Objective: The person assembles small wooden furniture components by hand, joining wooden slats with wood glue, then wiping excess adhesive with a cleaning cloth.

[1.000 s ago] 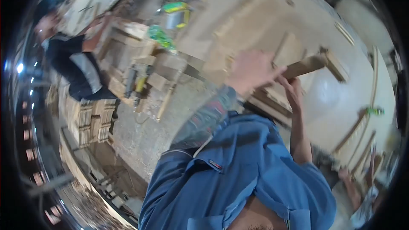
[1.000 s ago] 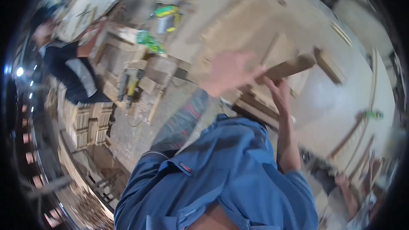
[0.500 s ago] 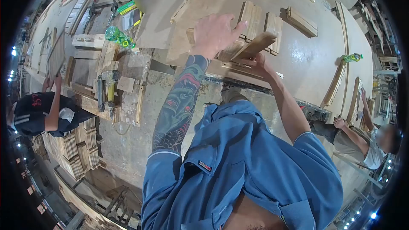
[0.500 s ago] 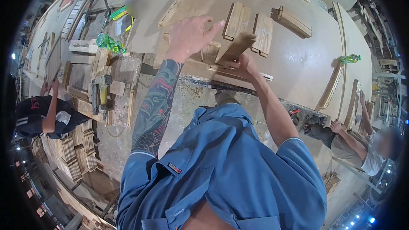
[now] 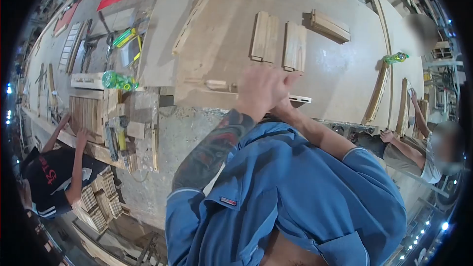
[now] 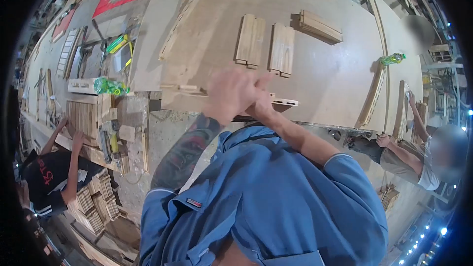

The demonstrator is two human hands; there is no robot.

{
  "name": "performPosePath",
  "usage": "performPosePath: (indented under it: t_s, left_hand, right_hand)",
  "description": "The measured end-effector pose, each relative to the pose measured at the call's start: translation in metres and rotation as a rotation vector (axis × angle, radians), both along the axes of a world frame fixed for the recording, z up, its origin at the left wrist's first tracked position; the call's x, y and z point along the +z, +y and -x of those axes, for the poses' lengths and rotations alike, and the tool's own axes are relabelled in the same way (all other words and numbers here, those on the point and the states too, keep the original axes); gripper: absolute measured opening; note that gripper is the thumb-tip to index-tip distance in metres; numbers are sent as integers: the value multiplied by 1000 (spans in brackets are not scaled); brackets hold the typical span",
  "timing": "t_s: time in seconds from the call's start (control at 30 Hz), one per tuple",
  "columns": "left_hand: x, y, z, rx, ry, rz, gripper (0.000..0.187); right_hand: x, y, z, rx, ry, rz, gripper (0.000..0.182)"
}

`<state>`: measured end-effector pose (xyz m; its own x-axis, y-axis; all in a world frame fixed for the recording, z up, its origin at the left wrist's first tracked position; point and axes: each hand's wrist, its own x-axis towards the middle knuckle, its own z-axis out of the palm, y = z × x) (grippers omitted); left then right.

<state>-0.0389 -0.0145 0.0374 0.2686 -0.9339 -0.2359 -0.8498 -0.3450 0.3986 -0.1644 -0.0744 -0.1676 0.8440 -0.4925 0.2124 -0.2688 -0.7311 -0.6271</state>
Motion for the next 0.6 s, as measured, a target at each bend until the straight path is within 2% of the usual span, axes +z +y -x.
performPosePath:
  t_s: [0.03,0.1,0.17,0.27,0.3,0.4,0.43,0.5,0.57,0.6]
  left_hand:
    - [-7,3,6,1,-48,72,41]
    - [-16,1,-2,16,-184,236,37]
    - [-16,-1,-4,16,-167,184,35]
    - [-13,-3,1,44,-104,229,32]
    - [-12,-2,4,47,-66,272,31]
    - [-9,-7,7,69,-49,259,32]
    - [-9,-7,8,92,-43,244,34]
    - [-1,-9,9,77,-50,202,37]
    - [1,-15,10,65,-51,182,39]
    - [0,-15,9,58,-51,189,40]
  right_hand:
    - [-1,-6,1,72,46,124,45]
    - [3,-14,-4,7,-128,-157,43]
    - [5,-21,-13,80,-110,-273,42]
    - [15,-89,-31,271,202,-119,45]
    - [2,-97,-47,94,292,46,48]
    - [13,-105,-105,-259,434,116,60]
    - [-50,-99,-119,-208,377,118,66]
    - [-50,-81,-134,-28,468,223,67]
    - [-84,-59,-132,113,246,460,65]
    - [-65,-61,-120,140,265,304,64]
